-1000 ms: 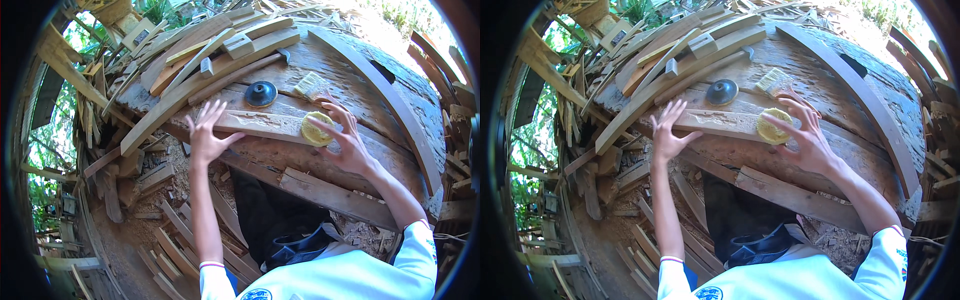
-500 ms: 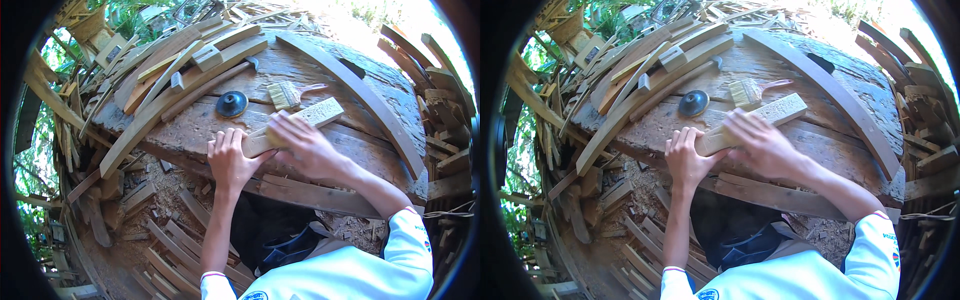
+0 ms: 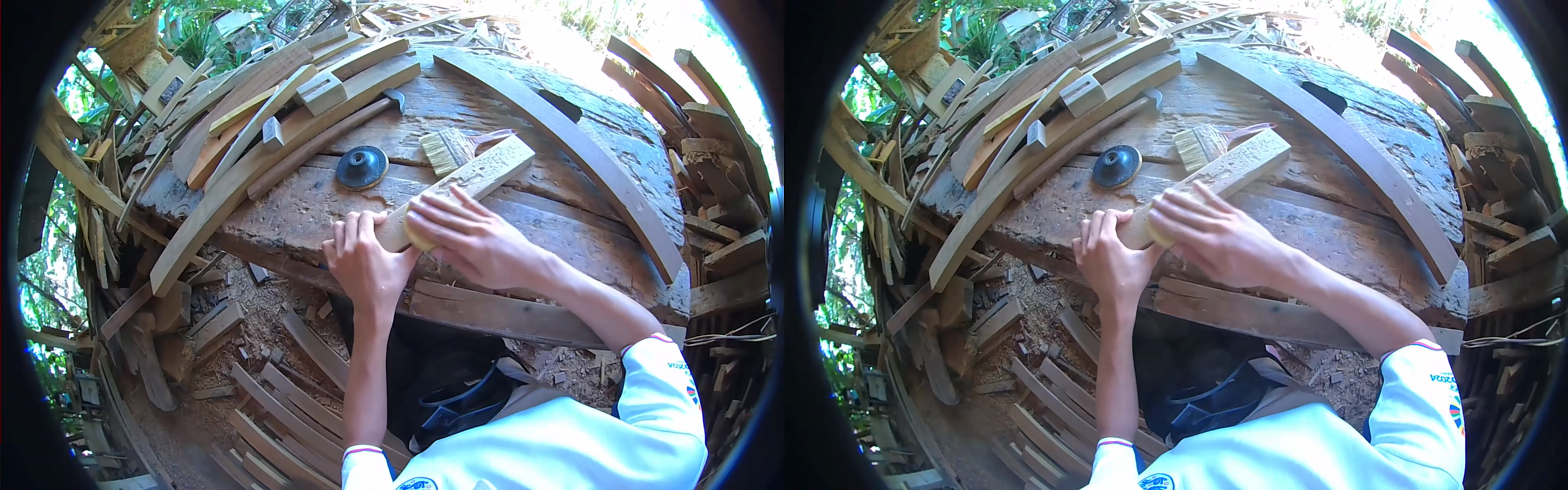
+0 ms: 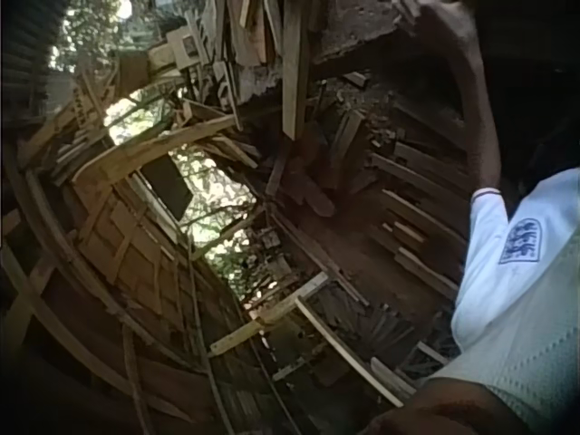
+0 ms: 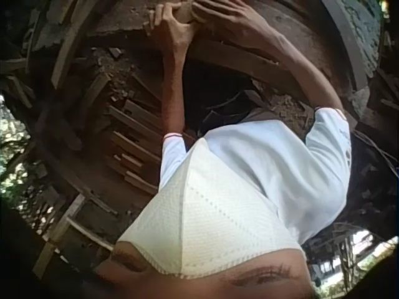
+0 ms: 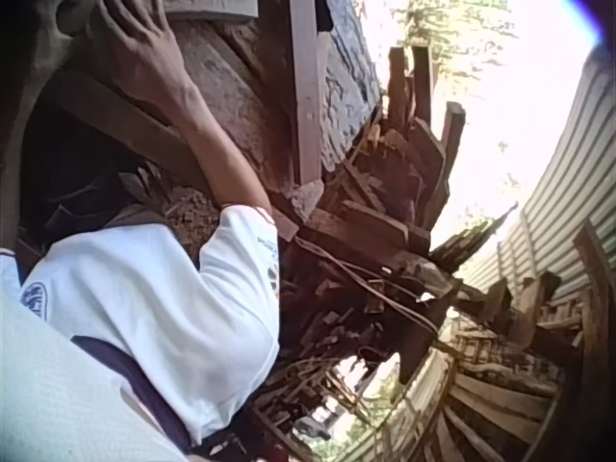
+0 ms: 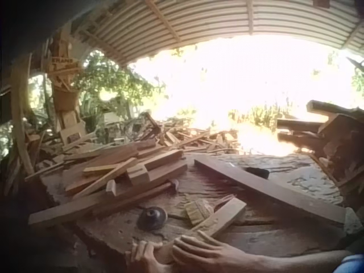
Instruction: The person carves a rectangular wooden block using a small hand tool, creating a textured surface. They then brush away the wood shavings with a brush and wipe the surface with a yellow sponge. The work is performed on a wooden table in an outdoor setting.
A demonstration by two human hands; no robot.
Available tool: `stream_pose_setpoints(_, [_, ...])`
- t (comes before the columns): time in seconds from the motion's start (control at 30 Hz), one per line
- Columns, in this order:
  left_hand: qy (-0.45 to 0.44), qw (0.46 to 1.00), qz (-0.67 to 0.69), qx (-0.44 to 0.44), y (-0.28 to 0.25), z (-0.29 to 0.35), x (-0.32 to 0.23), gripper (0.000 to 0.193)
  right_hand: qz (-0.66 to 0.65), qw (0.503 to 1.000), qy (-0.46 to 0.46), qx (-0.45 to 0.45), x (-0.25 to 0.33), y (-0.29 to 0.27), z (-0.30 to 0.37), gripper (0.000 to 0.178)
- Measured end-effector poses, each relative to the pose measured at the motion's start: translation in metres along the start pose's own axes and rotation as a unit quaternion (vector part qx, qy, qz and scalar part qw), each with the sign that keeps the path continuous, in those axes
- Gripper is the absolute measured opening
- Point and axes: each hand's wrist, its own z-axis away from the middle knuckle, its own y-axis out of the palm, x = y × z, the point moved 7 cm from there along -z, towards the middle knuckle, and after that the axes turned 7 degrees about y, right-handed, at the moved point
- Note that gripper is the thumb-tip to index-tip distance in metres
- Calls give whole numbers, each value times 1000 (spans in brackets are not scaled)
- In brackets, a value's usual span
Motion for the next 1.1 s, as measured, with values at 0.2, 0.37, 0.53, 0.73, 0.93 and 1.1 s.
stream_pose_setpoints(0.2, [32,995,93,-31,-10,15,28,67,231,952,200,-10,-101,-38,9,47])
stream_pose_setpoints(0.37, [56,978,198,-14,-3,33,51,70,127,973,191,-7,-86,-20,5,63])
stream_pose_setpoints(0.53, [81,974,210,-19,0,33,60,69,41,999,-20,-7,-25,0,-8,56])
stream_pose_setpoints(0.73, [68,975,208,-27,1,38,73,66,213,937,249,-120,-130,-48,13,48])
stream_pose_setpoints(0.93, [74,976,205,7,11,22,55,62,75,995,45,37,-2,19,-23,67])
stream_pose_setpoints(1.1, [75,977,198,-2,16,23,60,65,33,997,-48,42,34,35,-37,67])
